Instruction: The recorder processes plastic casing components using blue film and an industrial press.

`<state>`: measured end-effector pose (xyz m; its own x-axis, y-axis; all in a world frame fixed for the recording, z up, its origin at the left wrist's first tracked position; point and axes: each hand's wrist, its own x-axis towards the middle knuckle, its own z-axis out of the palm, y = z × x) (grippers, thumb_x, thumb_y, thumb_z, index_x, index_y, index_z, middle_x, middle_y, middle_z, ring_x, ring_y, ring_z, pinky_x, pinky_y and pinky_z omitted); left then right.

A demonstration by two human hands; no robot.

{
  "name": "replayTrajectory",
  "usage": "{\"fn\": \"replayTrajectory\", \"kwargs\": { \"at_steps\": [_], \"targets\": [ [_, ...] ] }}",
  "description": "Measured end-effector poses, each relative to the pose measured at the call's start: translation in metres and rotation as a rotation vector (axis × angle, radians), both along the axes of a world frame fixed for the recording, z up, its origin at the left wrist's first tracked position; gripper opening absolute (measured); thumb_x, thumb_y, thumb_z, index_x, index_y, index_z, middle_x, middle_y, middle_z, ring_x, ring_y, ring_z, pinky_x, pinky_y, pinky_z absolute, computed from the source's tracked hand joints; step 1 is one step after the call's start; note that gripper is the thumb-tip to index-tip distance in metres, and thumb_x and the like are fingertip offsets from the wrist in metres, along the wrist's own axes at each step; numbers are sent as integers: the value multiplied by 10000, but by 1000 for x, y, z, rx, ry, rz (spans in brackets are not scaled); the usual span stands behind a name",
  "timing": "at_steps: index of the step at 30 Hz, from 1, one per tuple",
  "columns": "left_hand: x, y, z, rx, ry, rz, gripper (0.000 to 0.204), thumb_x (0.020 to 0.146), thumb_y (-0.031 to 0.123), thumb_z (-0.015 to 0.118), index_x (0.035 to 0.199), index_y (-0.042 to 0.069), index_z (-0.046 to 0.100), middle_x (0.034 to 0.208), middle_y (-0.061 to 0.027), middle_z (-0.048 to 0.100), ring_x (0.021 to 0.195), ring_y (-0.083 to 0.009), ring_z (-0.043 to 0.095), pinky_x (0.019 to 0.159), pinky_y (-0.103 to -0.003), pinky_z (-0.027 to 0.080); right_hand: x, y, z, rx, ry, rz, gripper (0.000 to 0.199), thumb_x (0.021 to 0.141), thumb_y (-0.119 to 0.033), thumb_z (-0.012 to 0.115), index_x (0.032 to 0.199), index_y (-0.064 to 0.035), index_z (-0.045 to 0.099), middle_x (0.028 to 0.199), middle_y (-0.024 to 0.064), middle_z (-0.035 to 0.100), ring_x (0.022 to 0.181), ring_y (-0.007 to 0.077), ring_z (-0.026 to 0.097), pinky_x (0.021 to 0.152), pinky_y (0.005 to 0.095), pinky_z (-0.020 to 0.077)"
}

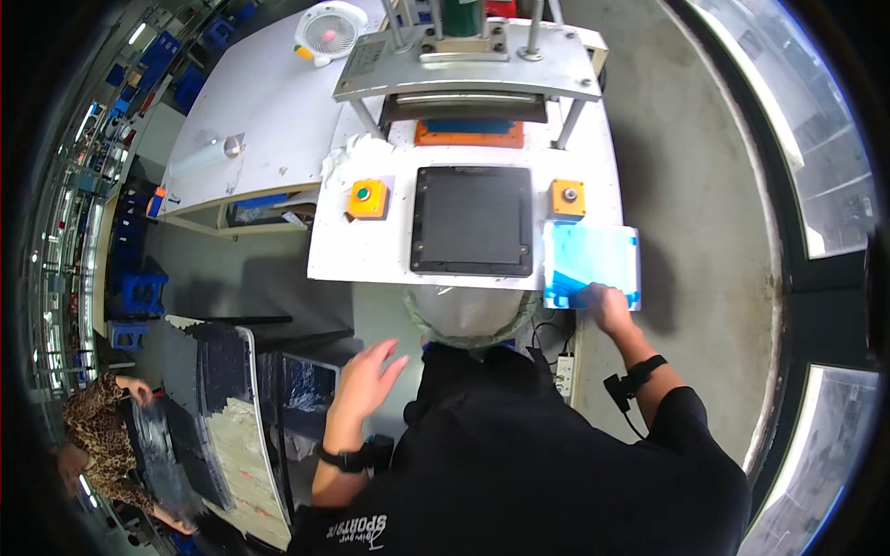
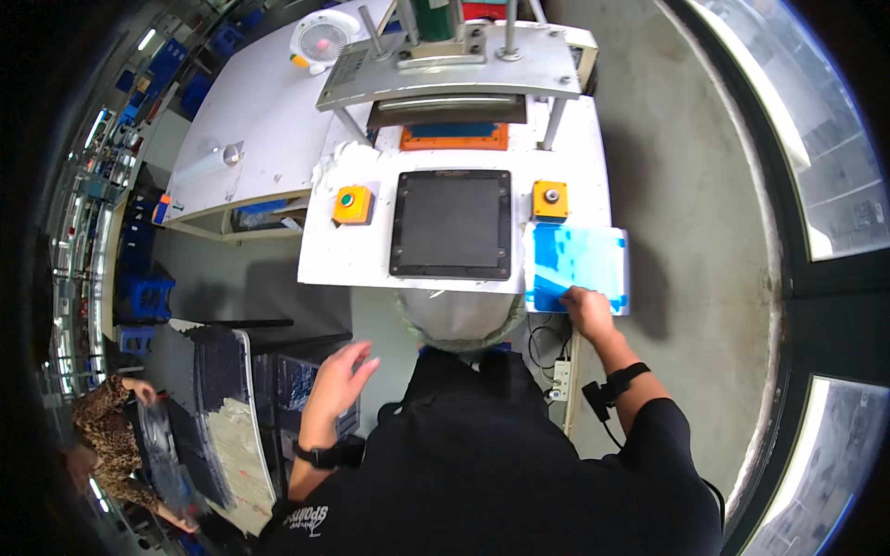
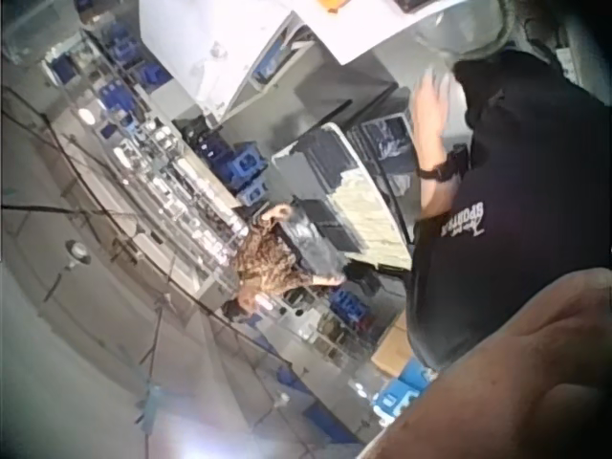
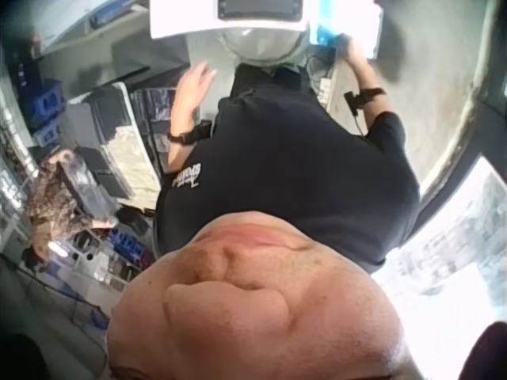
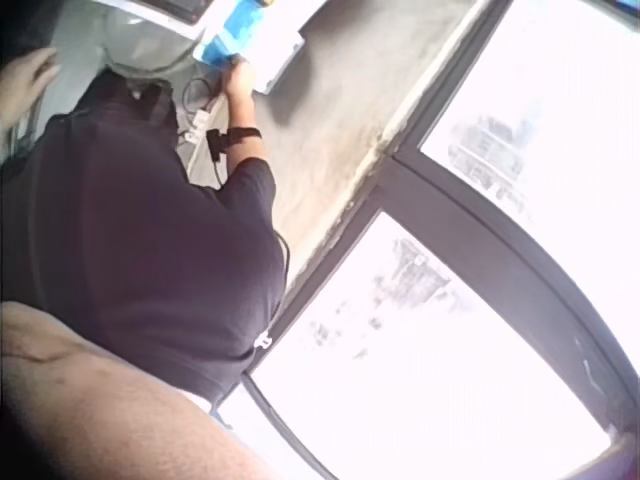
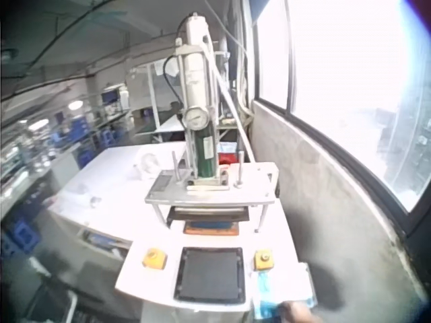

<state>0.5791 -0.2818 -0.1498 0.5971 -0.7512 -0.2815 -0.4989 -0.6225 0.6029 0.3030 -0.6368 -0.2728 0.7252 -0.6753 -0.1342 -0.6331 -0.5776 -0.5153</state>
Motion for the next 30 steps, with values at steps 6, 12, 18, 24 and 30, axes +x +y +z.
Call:
{"fn": "replayTrajectory", "kwargs": {
  "at_steps": [6, 12, 18, 24, 30],
  "targets": [
    [56, -41, -29, -37, 84, -262, 363, 878, 287, 617, 1121, 18, 590, 1026, -163, 655, 916, -335, 631, 787, -401, 497, -13, -24, -8, 414, -76, -220, 297, 909, -280, 621, 837, 3, 672, 639, 1, 526, 628, 93, 439, 597, 281, 414],
    [79, -101, -38, -204, 340, -501, 351, 871, 237, 640, 1128, 1, 595, 1020, -153, 661, 934, -269, 646, 815, -351, 504, 1, -34, 18, 689, -413, -555, 211, 949, -183, 533, 993, -9, 644, 887, 47, 657, 773, 115, 582, 694, 265, 483],
    [-20, -237, -51, -118, 102, -1274, 561, 830, 422, 634, 1267, 84, 535, 1336, -159, 490, 1256, -334, 430, 1039, -428, 354, 14, -20, 21, 376, -330, -437, 149, 869, -152, 616, 912, -19, 667, 769, 22, 640, 724, 92, 569, 671, 258, 471],
    [-102, -296, -105, 264, -337, -1392, 771, 787, 485, 661, 1445, 232, 349, 1527, -173, 203, 1372, -467, 205, 1081, -576, 248, 16, -29, 38, 306, -233, -259, 114, 841, -42, 577, 918, -7, 655, 810, 104, 672, 742, 183, 622, 706, 307, 495],
    [-104, -310, -90, 340, -348, -1419, 752, 787, 523, 654, 1423, 229, 382, 1515, -187, 220, 1347, -491, 238, 1064, -533, 305, -29, -73, 176, -269, -935, -420, 305, 869, 98, 504, 1117, -4, 649, 1039, 115, 683, 976, 183, 643, 880, 311, 504]
  ]
}}
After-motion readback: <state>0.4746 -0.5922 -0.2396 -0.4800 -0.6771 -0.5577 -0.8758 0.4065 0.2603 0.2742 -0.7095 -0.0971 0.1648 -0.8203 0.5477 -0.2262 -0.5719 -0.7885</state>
